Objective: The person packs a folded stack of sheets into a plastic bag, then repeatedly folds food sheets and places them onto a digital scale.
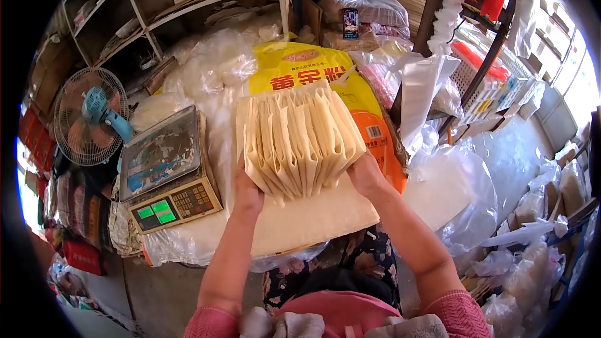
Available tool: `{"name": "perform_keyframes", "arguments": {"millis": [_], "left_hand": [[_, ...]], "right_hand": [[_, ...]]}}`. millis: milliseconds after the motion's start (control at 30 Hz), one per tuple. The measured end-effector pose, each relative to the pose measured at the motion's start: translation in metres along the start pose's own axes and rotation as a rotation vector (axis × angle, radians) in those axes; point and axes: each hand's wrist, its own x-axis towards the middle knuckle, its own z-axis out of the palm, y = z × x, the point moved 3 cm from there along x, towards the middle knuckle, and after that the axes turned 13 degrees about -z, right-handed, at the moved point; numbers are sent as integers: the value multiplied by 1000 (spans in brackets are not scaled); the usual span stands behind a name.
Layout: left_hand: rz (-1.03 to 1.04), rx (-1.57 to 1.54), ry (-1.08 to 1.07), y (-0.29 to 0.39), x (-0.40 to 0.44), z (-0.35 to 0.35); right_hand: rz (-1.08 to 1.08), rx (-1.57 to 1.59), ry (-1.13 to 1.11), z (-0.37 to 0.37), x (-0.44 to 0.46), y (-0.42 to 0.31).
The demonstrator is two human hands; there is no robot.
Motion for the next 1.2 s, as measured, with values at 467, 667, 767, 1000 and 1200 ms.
{"name": "perform_keyframes", "arguments": {"millis": [467,667,767,1000,1200], "left_hand": [[-35,-50,-390,-16,20,10],[-346,162,-289,-51,31,-22],[-297,634,-84,-34,13,-7],[-263,595,-107,-33,8,18],[-343,-217,-288,-49,27,19]], "right_hand": [[-73,-196,-241,10,11,10],[40,-195,-210,-46,9,72],[54,59,-204,-34,-1,48],[-116,-275,-214,-25,-15,62],[-475,-1174,-219,26,13,19]]}}
